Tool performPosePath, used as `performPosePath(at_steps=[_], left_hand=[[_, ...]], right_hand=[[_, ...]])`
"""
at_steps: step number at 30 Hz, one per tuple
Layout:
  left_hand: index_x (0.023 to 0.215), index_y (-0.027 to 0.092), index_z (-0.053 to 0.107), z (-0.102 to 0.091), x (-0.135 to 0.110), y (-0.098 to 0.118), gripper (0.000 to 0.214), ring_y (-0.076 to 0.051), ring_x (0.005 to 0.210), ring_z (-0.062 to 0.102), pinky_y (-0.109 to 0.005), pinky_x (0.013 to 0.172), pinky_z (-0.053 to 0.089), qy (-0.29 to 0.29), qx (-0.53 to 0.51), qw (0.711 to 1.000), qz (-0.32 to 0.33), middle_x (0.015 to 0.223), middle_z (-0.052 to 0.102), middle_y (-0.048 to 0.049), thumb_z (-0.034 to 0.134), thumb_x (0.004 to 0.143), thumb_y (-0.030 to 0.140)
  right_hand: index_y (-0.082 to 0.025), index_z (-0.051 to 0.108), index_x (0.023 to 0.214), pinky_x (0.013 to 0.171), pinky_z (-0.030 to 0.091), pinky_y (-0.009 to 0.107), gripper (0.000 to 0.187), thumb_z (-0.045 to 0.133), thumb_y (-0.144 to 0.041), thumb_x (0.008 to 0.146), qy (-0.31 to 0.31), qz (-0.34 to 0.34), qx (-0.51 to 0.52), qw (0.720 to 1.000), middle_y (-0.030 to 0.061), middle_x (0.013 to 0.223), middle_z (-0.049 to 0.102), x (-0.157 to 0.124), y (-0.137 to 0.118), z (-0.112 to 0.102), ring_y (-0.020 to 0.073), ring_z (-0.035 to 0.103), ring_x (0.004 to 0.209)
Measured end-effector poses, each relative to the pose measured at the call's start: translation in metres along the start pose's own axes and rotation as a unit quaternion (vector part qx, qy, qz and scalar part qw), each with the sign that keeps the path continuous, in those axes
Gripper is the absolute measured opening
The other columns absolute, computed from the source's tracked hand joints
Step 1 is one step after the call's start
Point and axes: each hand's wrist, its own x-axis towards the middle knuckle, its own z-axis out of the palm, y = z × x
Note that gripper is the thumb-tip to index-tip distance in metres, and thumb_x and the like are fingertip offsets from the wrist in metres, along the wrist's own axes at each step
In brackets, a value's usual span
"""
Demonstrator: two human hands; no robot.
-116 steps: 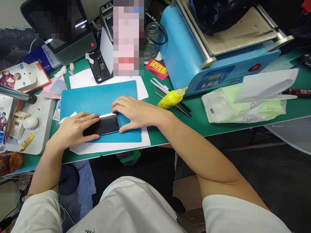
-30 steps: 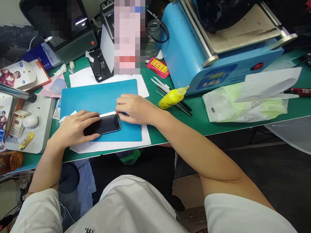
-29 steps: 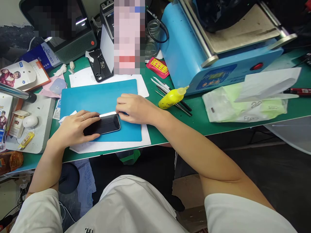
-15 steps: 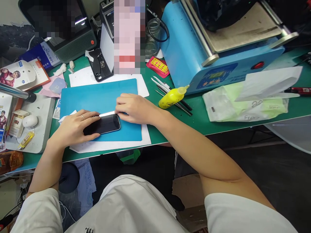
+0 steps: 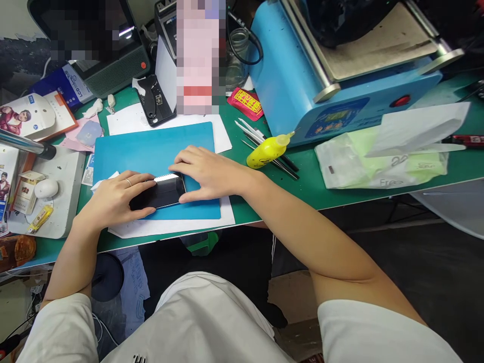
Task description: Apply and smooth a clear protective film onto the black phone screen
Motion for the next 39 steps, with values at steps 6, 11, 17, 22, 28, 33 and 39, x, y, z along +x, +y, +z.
performPosePath(at_steps=[6,11,17,22,28,33,39], left_hand=[[0.144,0.019,0.074,-0.002,0.0002,0.0009,0.05,-0.034,0.12,0.075,-0.044,0.087,0.064,-0.009,-0.004,1.0,-0.01,0.147,0.077,-0.015,0.07,0.105,0.049],[0.144,0.017,0.074,-0.0031,0.0007,0.0007,0.05,-0.035,0.121,0.075,-0.045,0.088,0.065,-0.012,-0.005,1.0,-0.008,0.147,0.077,-0.0155,0.068,0.105,0.05],[0.146,0.02,0.07,-0.0019,0.0002,0.0004,0.051,-0.035,0.124,0.075,-0.045,0.091,0.065,-0.012,-0.02,0.999,-0.021,0.144,0.078,-0.0148,0.07,0.104,0.051],[0.145,0.019,0.068,-0.0024,-0.0001,0.0008,0.051,-0.034,0.122,0.075,-0.044,0.089,0.064,-0.019,-0.026,0.999,-0.027,0.14,0.078,-0.0151,0.071,0.104,0.049],[0.141,0.019,0.07,-0.0033,-0.0001,0.0004,0.049,-0.034,0.12,0.075,-0.043,0.087,0.064,-0.014,-0.021,1.0,-0.019,0.142,0.078,-0.0145,0.07,0.105,0.052],[0.14,0.021,0.071,-0.0041,0.0003,0.0005,0.047,-0.034,0.121,0.075,-0.043,0.087,0.064,-0.015,-0.024,0.999,-0.022,0.143,0.078,-0.0141,0.07,0.105,0.052],[0.139,0.021,0.072,-0.0032,-0.0002,0.0004,0.046,-0.034,0.121,0.074,-0.044,0.086,0.064,-0.016,-0.027,0.999,-0.021,0.143,0.078,-0.014,0.07,0.105,0.051]], right_hand=[[-0.015,0.07,0.143,0.106,0.051,0.062,0.078,0.071,-0.076,0.096,-0.029,0.011,0.016,0.999,0.0235,0.14,0.065,-0.0009,0.002,-0.0002,0.0435,0.056,0.128],[-0.013,0.07,0.141,0.106,0.049,0.061,0.074,0.075,-0.071,0.095,-0.028,0.012,0.021,0.999,0.0235,0.139,0.065,-0.001,0.0016,-0.0002,0.0431,0.056,0.129],[-0.015,0.071,0.137,0.103,0.05,0.057,0.072,0.072,-0.074,0.097,-0.018,0.002,0.012,1.0,0.0208,0.13,0.067,-0.0003,0.0033,0.0013,0.0404,0.056,0.124],[-0.012,0.071,0.137,0.102,0.051,0.056,0.074,0.074,-0.073,0.096,-0.022,0.001,0.015,1.0,0.021,0.127,0.067,0.0,0.0036,0.0009,0.0402,0.056,0.122],[-0.012,0.07,0.137,0.101,0.051,0.056,0.074,0.069,-0.076,0.099,-0.018,-0.01,0.009,1.0,0.0196,0.124,0.067,-0.0009,0.005,0.0024,0.0395,0.056,0.121],[-0.015,0.07,0.137,0.101,0.052,0.056,0.072,0.068,-0.076,0.099,-0.014,-0.01,0.016,1.0,0.0185,0.124,0.068,-0.0011,0.0036,0.0004,0.0394,0.057,0.121],[-0.014,0.072,0.129,0.101,0.051,0.055,0.046,0.065,-0.052,0.104,0.005,0.01,0.015,1.0,0.0179,0.12,0.07,0.0017,-0.0033,0.0019,0.0378,0.058,0.119]])
